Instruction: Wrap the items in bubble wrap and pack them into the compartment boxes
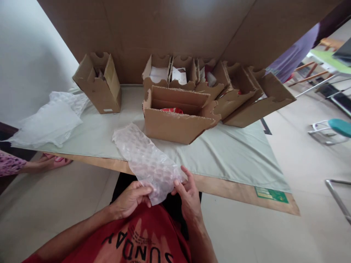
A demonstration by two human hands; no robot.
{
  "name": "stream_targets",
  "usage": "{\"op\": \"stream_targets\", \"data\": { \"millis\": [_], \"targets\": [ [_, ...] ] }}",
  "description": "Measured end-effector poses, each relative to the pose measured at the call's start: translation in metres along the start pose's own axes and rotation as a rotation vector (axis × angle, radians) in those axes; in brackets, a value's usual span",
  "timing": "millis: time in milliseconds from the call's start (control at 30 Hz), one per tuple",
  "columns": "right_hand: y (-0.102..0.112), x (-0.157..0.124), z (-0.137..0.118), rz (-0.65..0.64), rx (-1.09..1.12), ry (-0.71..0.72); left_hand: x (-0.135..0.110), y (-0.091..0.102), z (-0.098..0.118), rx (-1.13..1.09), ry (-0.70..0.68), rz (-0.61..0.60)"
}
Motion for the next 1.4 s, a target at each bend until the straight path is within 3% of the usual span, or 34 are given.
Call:
{"op": "stream_targets", "data": {
  "millis": [133,233,333,467,533,600,733,933,1167,1300,1400],
  "targets": [
    [0.013,0.003,0.002,0.127,0.092,0.033,0.004,-0.027,-0.008,0.316,0.057,-0.192],
    [0.037,0.016,-0.01,0.228,-0.05,0.134,-0.004,-0.03,-0.005,0.554,0.075,-0.318],
    [0.07,0.037,-0.027,0.284,-0.23,0.215,-0.006,-0.015,0.02,0.806,-0.118,-0.201],
    [0.104,0.063,-0.041,0.344,-0.28,0.247,-0.004,-0.015,0.07,1.133,-0.732,-0.003],
    [0.109,0.068,-0.041,0.385,-0.284,0.243,0.002,-0.023,0.079,1.321,-0.933,0.053],
    [0.109,0.07,-0.038,0.394,-0.311,0.225,0.014,-0.026,0.079,1.521,-0.962,0.108],
    [0.104,0.071,-0.028,0.363,-0.398,0.192,0.033,-0.01,0.07,1.768,-0.796,0.161],
    [0.105,0.074,-0.033,0.424,-0.502,0.248,0.019,0.038,0.069,1.87,-0.804,0.07],
    [0.107,0.077,-0.032,0.433,-0.498,0.242,-0.007,0.082,0.094,1.709,-0.932,0.195],
    [0.108,0.078,-0.03,0.452,-0.481,0.255,-0.024,0.076,0.111,1.578,-1.044,0.357],
    [0.109,0.077,-0.03,0.468,-0.482,0.282,-0.027,0.049,0.114,1.501,-1.12,0.404]
  ]
}}
Point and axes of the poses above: each hand's wrist, its own x-axis towards the middle knuckle, its own y-axis out of the back of the hand, z = x × y, the point moved 6 cm from there along x, towards the middle knuckle, and after that the axes turned 4 degrees about -y, right-handed, at the moved point
